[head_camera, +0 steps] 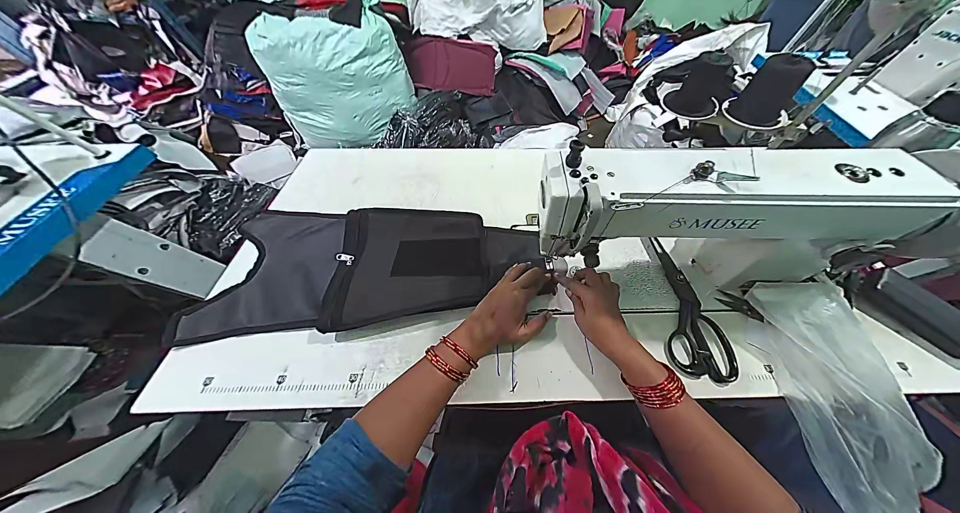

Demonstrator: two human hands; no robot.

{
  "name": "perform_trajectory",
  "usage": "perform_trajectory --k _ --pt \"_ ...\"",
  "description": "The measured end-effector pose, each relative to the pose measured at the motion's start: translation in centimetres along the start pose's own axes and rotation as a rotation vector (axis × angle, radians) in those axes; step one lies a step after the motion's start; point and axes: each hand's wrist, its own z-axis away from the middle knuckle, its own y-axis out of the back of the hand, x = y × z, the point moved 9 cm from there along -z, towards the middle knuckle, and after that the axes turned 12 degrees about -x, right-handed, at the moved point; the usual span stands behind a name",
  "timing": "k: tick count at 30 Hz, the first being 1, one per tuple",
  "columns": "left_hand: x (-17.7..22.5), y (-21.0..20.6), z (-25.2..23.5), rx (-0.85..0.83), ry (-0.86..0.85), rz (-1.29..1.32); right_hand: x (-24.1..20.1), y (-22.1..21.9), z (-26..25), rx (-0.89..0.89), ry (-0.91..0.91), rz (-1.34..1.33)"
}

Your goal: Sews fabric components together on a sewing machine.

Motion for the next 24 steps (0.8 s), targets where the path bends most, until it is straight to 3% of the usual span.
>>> perform_trajectory --k 6,11,14,19,24 --pt "-0.2 0.1 -0.4 -0.013 0.013 0.015 -1.2 -0.6 -0.1 -0.041 0.038 0.133" --pt "-1.0 0.2 -1.3 -0.063 0.063 0.041 -1.3 -0.7 -1.1 -0.102 -0.032 0.173" --pt "-1.6 0.3 -1.7 -0.113 0.113 0.047 -1.1 -0.5 -1.2 -0.033 -0.023 0.105" --pt "-1.7 0.4 -1.8 -0.071 0.113 0.037 0.8 2.4 1.6 0.275 0.110 -0.061" --pt "-1.7 0.3 -1.8 -0.109 0.144 0.053 7.1 11.0 8.7 0.480 -0.112 0.237"
